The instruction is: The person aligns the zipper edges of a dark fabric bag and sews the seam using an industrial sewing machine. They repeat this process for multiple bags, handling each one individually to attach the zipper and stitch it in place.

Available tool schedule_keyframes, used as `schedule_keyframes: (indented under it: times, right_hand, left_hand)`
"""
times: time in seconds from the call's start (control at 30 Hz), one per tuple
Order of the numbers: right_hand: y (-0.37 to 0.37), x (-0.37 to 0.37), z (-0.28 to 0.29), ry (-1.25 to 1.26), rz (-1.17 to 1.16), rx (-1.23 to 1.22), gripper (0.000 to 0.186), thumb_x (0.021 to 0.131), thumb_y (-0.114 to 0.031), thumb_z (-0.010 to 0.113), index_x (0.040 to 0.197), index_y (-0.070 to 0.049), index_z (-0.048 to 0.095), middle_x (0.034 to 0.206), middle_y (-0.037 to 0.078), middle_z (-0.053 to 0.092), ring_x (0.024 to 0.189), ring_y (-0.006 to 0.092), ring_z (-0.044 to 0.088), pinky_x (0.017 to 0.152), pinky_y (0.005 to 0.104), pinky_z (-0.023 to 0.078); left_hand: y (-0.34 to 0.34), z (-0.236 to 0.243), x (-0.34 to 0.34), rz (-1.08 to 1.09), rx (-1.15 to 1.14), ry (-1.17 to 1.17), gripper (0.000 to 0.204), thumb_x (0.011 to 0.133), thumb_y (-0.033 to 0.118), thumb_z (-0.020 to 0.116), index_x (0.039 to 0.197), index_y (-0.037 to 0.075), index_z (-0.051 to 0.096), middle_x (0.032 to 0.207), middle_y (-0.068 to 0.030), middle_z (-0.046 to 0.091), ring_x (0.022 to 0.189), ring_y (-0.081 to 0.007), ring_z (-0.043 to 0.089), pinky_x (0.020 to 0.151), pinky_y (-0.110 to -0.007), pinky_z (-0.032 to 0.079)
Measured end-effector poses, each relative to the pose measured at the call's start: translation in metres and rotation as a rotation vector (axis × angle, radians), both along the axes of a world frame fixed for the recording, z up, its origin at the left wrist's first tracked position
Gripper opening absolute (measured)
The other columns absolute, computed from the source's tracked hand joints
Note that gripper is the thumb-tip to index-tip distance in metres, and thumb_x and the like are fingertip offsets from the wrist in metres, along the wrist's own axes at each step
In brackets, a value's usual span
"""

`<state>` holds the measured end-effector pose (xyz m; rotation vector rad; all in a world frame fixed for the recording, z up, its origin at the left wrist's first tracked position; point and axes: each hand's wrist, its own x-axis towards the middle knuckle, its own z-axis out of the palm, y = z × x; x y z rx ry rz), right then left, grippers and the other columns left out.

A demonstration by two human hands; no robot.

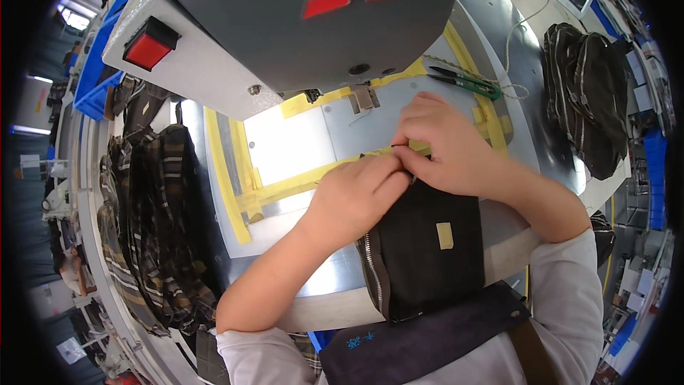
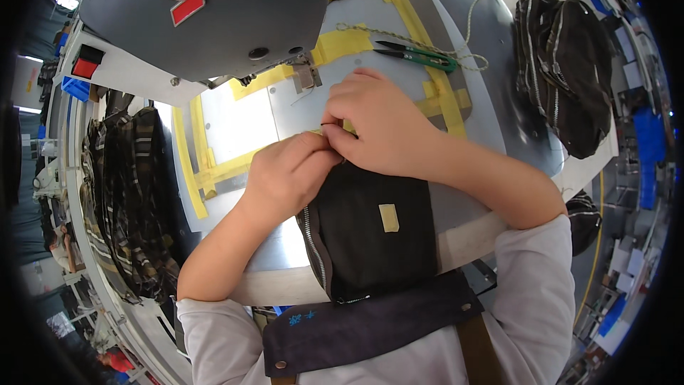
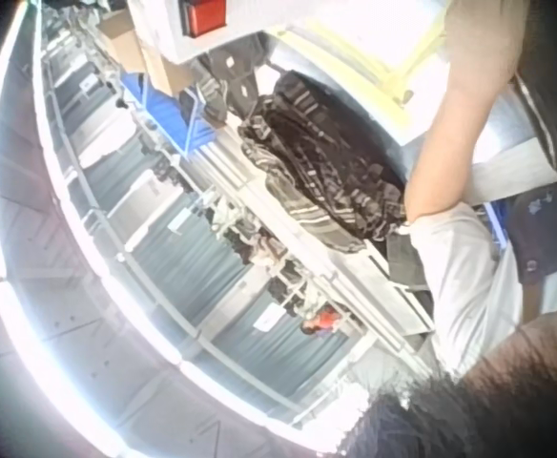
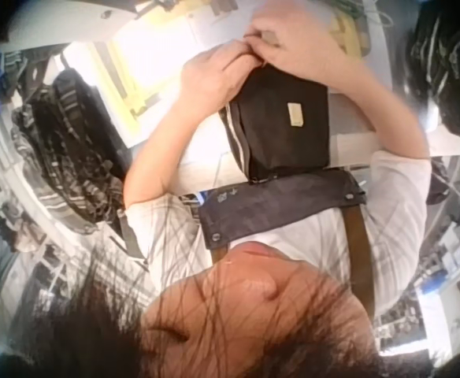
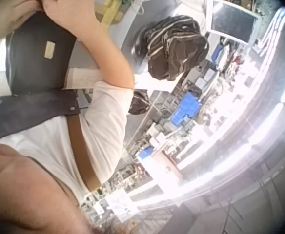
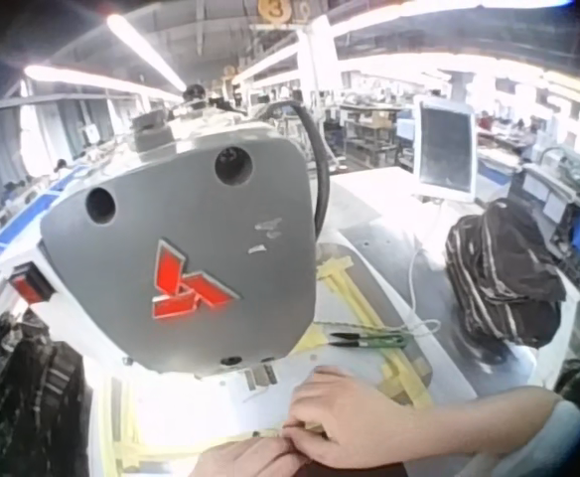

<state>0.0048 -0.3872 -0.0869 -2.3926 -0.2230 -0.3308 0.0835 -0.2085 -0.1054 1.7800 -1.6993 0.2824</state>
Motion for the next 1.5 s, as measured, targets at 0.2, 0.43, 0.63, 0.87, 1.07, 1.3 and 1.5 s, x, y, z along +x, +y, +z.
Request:
schedule_keyframes:
  times: [0.2,0.43,0.63,0.87,1.07,1.3,1.5]
  right_hand:
    - [0.013,-0.011,0.003,-0.546,-0.038,-0.388,0.01,0.072,-0.015,0.07,0.08,-0.01,0.066,0.083,0.0,0.06,0.082,0.0173,0.059,0.095,0.0456,0.041]
    - [0.012,-0.019,0.0,-0.613,-0.04,-0.423,0.016,0.071,-0.014,0.073,0.085,-0.013,0.067,0.085,-0.001,0.062,0.081,0.0153,0.061,0.093,0.0458,0.042]
    - [0.013,-0.019,0.008,-0.428,-0.071,-0.245,0.018,0.068,-0.012,0.077,0.083,-0.013,0.068,0.081,-0.002,0.06,0.08,0.0174,0.06,0.093,0.0468,0.04]
    - [0.014,-0.019,0.005,-0.389,-0.081,-0.143,0.01,0.073,-0.014,0.073,0.082,-0.012,0.071,0.081,0.0,0.062,0.083,0.0207,0.061,0.098,0.0474,0.036]
    - [0.015,-0.02,0.011,-0.314,-0.14,-0.096,0.01,0.074,-0.012,0.074,0.081,-0.01,0.067,0.079,0.001,0.062,0.078,0.0202,0.06,0.094,0.0447,0.039]
    - [0.007,-0.017,0.018,-0.022,-0.069,0.161,0.01,0.076,-0.014,0.071,0.08,-0.007,0.066,0.076,0.003,0.063,0.073,0.022,0.059,0.093,0.0411,0.04]
    - [-0.003,-0.015,0.026,0.217,0.085,0.248,0.012,0.076,-0.016,0.07,0.077,-0.004,0.067,0.072,0.006,0.066,0.07,0.0217,0.062,0.083,0.0357,0.045]
  left_hand:
    - [0.0,0.002,0.005,0.243,-0.253,0.239,0.034,0.057,-0.001,0.077,0.085,0.009,0.061,0.085,-0.0038,0.058,0.067,-0.0208,0.061,0.051,-0.03,0.049]
    - [0.005,0.0,0.008,0.197,-0.248,0.149,0.034,0.054,0.0,0.077,0.082,0.009,0.061,0.08,-0.0037,0.054,0.065,-0.0206,0.058,0.05,-0.029,0.046]
    - [0.007,-0.001,0.01,0.107,-0.257,0.093,0.03,0.055,0.0,0.071,0.082,0.007,0.061,0.08,-0.0052,0.055,0.065,-0.021,0.058,0.049,-0.029,0.046]
    - [0.006,-0.002,0.011,0.094,-0.295,0.055,0.029,0.055,0.0,0.07,0.082,0.005,0.062,0.081,-0.0058,0.056,0.064,-0.021,0.058,0.049,-0.029,0.046]
    - [0.005,0.0,0.008,0.12,-0.291,0.074,0.024,0.057,0.002,0.07,0.08,0.005,0.063,0.079,-0.006,0.057,0.064,-0.0203,0.058,0.049,-0.029,0.046]
    - [0.009,-0.003,0.012,0.01,-0.279,-0.053,0.024,0.059,0.007,0.069,0.083,0.004,0.065,0.078,-0.0048,0.056,0.064,-0.0182,0.057,0.047,-0.027,0.046]
    - [0.009,0.003,0.008,-0.141,-0.278,-0.135,0.025,0.059,0.006,0.072,0.084,0.004,0.066,0.079,-0.0047,0.057,0.062,-0.0176,0.056,0.048,-0.027,0.045]
